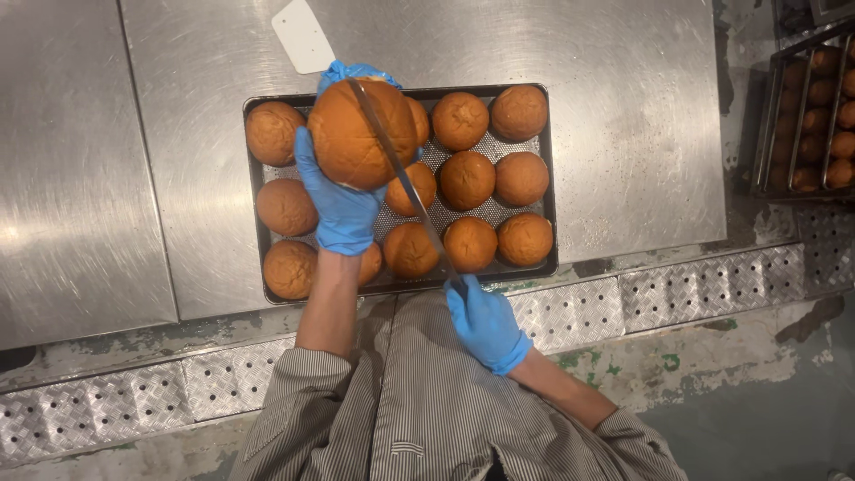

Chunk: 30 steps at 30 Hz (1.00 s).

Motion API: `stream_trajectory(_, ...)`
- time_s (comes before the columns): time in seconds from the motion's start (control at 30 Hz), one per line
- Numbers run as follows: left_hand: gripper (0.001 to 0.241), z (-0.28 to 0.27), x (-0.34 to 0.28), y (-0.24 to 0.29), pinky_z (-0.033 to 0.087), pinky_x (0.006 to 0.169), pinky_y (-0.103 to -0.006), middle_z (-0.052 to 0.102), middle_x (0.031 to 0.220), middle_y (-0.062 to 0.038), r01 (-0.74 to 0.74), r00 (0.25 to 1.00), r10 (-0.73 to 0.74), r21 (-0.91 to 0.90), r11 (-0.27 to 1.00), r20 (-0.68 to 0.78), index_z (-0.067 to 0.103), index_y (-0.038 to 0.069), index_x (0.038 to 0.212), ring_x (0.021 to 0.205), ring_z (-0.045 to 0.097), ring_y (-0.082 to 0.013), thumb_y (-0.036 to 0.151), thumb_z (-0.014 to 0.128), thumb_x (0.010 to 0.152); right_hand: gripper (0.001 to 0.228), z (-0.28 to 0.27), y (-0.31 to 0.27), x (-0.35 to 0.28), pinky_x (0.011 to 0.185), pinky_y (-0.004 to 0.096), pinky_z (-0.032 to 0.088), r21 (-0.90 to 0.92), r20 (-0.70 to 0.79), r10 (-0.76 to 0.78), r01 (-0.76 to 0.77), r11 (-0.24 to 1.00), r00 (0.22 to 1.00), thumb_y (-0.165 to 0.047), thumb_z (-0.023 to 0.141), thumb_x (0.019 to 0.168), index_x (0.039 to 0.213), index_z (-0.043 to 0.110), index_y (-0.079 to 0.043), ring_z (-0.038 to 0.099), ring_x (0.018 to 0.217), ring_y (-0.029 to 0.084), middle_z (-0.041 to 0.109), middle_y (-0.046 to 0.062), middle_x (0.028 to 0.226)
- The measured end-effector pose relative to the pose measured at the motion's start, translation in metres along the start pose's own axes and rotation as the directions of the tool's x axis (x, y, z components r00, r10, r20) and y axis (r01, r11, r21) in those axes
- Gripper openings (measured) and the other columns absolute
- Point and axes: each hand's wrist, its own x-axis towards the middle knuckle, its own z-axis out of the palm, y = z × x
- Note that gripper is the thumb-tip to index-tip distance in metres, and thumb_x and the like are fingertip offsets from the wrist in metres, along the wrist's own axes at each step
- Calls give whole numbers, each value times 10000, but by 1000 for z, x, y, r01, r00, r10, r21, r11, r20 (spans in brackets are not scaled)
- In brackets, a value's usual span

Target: The person picks up bread rolls one by one from a tray and makes several deep crosswise cuts into the top of each roll using a long serrated knife before returning them to the tray.

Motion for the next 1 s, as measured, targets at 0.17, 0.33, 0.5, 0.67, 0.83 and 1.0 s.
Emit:
stream_trajectory(0.17, 689, -3, -12, -40, 473, 1183, -536, 503, 1543, -45, -68, 987, 35, 211, 975, 157, 463, 192, 1531, 1422, 519, -266, 560, 605, 966, 238, -3, -13, 49, 483, 431, 500, -136, -223, -119, 91, 987, 967, -194, 596, 1026, 1119, 583, 24, 666, 536, 346, 666, 176, 655)
stream_trajectory(0.33, 665, -16, 6, -30, 423, 1234, -501, 484, 1578, -28, -90, 993, 67, 264, 960, 96, 415, 210, 1544, 1483, 455, -233, 553, 594, 1002, 318, 6, -11, 64, 538, 460, 517, -297, -342, -296, 196, 935, 892, -205, 651, 989, 1159, 602, 59, 650, 584, 355, 668, 198, 686)
stream_trajectory(0.5, 724, 2, -10, 8, 470, 1161, -592, 514, 1505, -77, -87, 996, 82, 115, 990, 46, 446, 167, 1501, 1417, 503, -313, 578, 593, 924, 230, 14, 2, 9, 526, 408, 548, -194, -31, -165, 156, 969, 986, -176, 597, 1009, 1136, 621, 13, 679, 554, 285, 705, 162, 724)
stream_trajectory(0.67, 738, -9, -8, -14, 455, 1192, -579, 473, 1561, -65, 7, 999, -11, 115, 993, 32, 447, 178, 1522, 1436, 501, -304, 573, 626, 925, 269, 12, 8, 40, 498, 423, 510, -573, 19, -556, 465, 675, 831, -39, 562, 985, 1221, 577, 90, 679, 606, 330, 748, 289, 908)
stream_trajectory(0.83, 993, -27, -5, -23, 488, 1169, -583, 388, 1556, -104, -592, 760, 425, 794, 137, 493, 258, 188, 1550, 1402, 484, -379, 591, 876, 885, 362, 33, 7, 67, 566, 547, 503, -161, -110, -72, 53, 985, 991, -315, 557, 1032, 1188, 581, 11, 654, 612, 434, 679, 218, 701)
stream_trajectory(1.0, 935, -41, 10, 24, 529, 1091, -630, 362, 1526, -145, -460, 864, 482, 622, 634, 148, 277, 180, 1493, 1378, 484, -362, 609, 779, 830, 337, 14, 32, 27, 578, 519, 522, -192, 167, -27, 60, 980, 986, -334, 547, 1028, 1152, 579, -23, 672, 619, 406, 684, 195, 694)
